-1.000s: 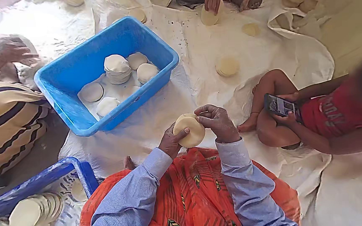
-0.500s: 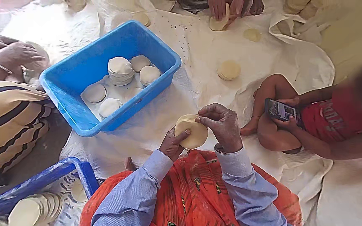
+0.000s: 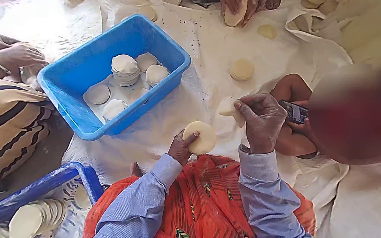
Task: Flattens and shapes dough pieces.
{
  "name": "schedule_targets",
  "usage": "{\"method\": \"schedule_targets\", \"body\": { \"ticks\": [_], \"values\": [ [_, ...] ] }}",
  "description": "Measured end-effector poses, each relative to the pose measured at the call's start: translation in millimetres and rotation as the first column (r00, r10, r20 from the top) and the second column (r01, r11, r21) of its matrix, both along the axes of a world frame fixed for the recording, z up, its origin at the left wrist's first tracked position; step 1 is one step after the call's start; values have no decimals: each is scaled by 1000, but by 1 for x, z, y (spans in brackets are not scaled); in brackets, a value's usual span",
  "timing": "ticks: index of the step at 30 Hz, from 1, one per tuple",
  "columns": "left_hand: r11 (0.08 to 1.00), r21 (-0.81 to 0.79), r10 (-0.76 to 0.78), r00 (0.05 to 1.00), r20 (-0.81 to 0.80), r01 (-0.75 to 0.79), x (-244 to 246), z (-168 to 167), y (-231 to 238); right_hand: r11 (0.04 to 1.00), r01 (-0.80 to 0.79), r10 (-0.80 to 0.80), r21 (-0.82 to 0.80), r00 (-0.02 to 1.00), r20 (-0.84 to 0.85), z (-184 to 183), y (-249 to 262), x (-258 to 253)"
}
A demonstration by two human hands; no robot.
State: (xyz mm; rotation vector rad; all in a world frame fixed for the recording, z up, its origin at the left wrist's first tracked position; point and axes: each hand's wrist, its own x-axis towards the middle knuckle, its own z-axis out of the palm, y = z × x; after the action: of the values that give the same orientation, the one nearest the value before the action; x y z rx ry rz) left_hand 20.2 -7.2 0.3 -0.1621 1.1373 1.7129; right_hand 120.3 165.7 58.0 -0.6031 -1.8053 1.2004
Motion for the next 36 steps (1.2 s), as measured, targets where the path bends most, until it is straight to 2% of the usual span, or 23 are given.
{"method": "schedule_targets", "body": {
  "ticks": [3, 5, 9, 12, 15, 17, 21, 25, 28, 30, 31, 32, 34, 36],
  "values": [
    [990, -141, 31, 1000, -1, -31, -1, -2, 2, 1000, 6, -7, 18, 999, 50, 1, -2, 0],
    [983, -172, 62, 998, 11, -59, -3, -6, 2, 998, -64, 65, -20, 997, 51, 7, -15, -2],
    [994, -90, 69, 993, 97, -61, -6, -15, 0, 954, -233, 227, -188, 973, -50, 12, -45, -14],
    [993, -23, 118, 976, 182, -116, -6, -16, -1, 948, -195, 229, -252, 967, 112, -22, -51, -23],
    [985, -92, 160, 974, 161, -146, -7, -2, 0, 967, -133, 198, -215, 927, 317, -54, -47, -29],
    [983, -108, 166, 971, 171, -149, -6, -1, -1, 964, -144, 223, -223, 894, 388, -52, -46, -28],
    [986, -112, 142, 976, 166, -124, -8, 2, 0, 941, -177, 287, -289, 869, 403, -46, -40, -24],
    [991, -85, 110, 989, 100, -102, -7, -4, 0, 957, -181, 279, -229, 796, 537, -37, -39, -22],
    [989, -96, 120, 992, 38, -116, -7, -7, 1, 988, -147, 147, -55, 738, 658, -32, -34, -20],
    [990, -122, 59, 996, -66, -66, -8, -8, 2, 985, -171, 131, -3, 746, 653, -33, -22, -16],
    [991, -132, -21, 986, -164, -1, -8, -7, 2, 974, -222, 198, -42, 748, 634, -33, -15, -13],
    [986, -135, -132, 946, -296, 95, -9, -7, 2, 947, -307, 297, -93, 730, 616, -33, -8, -10],
    [944, -139, -324, 757, -568, 299, -12, -11, 2, 864, -485, 464, -139, 655, 596, -32, -1, -7],
    [880, -191, -434, 574, -694, 434, -12, -14, 4, 781, -602, 570, -167, 578, 584, -33, -5, -7]
  ]
}}
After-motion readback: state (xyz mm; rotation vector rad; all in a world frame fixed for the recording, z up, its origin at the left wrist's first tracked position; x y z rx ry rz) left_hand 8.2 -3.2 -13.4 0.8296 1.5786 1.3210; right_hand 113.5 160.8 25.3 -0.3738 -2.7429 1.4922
